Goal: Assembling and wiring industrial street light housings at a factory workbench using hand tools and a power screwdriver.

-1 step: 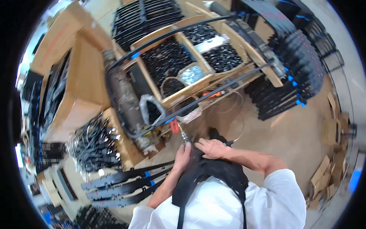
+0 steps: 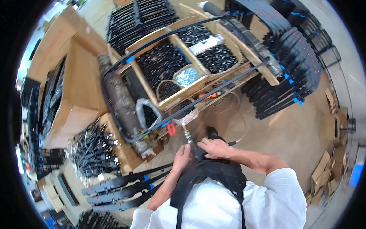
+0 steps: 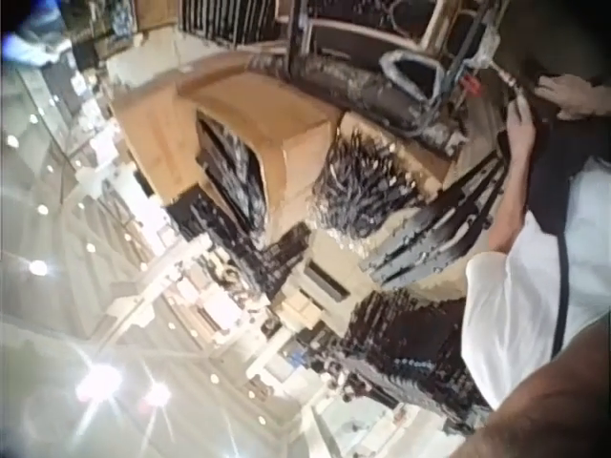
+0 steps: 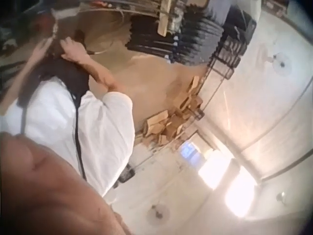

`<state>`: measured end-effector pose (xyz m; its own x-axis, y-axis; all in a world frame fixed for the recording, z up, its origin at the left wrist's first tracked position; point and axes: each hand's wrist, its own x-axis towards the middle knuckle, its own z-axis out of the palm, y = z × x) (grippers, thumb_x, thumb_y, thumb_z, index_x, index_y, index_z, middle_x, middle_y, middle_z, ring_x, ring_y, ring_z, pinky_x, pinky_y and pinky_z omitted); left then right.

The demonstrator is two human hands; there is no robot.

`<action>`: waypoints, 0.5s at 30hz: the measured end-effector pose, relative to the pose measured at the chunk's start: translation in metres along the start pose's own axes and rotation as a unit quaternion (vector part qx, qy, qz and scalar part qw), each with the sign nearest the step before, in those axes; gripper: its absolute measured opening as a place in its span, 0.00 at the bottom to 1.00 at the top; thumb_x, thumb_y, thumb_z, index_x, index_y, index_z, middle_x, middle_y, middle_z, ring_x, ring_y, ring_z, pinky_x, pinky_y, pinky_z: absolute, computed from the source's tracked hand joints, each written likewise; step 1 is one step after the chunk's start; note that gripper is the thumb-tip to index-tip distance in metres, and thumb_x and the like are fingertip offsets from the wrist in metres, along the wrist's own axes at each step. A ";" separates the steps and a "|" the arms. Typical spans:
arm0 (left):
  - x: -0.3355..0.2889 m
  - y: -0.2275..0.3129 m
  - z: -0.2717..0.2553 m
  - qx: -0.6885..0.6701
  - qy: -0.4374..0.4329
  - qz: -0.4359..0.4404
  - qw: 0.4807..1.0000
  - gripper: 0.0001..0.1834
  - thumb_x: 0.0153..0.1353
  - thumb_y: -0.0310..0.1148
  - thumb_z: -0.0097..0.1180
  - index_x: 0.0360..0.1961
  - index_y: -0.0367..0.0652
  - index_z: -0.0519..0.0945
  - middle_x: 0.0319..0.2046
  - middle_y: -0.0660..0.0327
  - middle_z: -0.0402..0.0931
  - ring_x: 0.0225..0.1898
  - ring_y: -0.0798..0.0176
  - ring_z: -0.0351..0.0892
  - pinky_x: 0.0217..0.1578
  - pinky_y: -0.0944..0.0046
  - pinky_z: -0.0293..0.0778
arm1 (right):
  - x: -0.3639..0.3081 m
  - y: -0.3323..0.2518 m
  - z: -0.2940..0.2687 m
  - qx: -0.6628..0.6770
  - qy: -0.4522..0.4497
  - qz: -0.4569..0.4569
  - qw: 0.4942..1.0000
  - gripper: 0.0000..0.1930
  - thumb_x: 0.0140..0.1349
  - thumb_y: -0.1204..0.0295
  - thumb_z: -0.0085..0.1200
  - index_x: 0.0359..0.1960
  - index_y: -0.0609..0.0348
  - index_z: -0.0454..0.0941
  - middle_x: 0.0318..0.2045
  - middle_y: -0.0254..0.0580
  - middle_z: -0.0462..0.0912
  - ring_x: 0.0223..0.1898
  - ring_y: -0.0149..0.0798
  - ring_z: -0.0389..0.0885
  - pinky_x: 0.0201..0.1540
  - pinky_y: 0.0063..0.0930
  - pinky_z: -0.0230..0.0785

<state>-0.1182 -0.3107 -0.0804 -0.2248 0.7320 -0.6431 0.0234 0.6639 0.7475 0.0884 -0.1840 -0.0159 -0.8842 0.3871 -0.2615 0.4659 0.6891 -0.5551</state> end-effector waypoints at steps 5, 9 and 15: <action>0.030 0.055 0.025 -0.119 -0.034 0.001 0.992 0.24 0.81 0.48 0.51 0.59 0.36 0.77 0.43 0.59 0.83 0.38 0.69 0.81 0.39 0.66 0.79 | -0.059 0.116 -0.052 0.015 0.053 0.302 0.952 0.33 0.54 0.62 0.66 0.64 0.59 0.76 0.56 0.55 0.79 0.55 0.60 0.84 0.57 0.52 0.80; 0.069 0.084 0.044 -0.197 -0.001 -0.013 0.980 0.24 0.81 0.48 0.52 0.62 0.37 0.75 0.45 0.56 0.83 0.39 0.65 0.84 0.37 0.65 0.81 | -0.045 0.255 -0.081 0.035 0.156 0.383 0.910 0.33 0.55 0.63 0.66 0.63 0.62 0.75 0.57 0.60 0.78 0.55 0.64 0.83 0.60 0.53 0.78; 0.121 0.144 0.085 -0.454 0.084 0.009 0.887 0.24 0.81 0.51 0.50 0.61 0.41 0.73 0.50 0.52 0.82 0.47 0.54 0.85 0.42 0.55 0.84 | -0.016 0.464 -0.121 0.029 0.174 0.432 0.885 0.40 0.61 0.59 0.65 0.72 0.68 0.67 0.66 0.71 0.72 0.64 0.67 0.78 0.67 0.51 0.73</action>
<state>-0.0593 -0.1129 -0.0647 -0.3755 0.6577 -0.6530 -0.7487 0.2000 0.6320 0.3230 0.2030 -0.1738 -0.1309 0.9262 -0.3537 0.9509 0.0164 -0.3090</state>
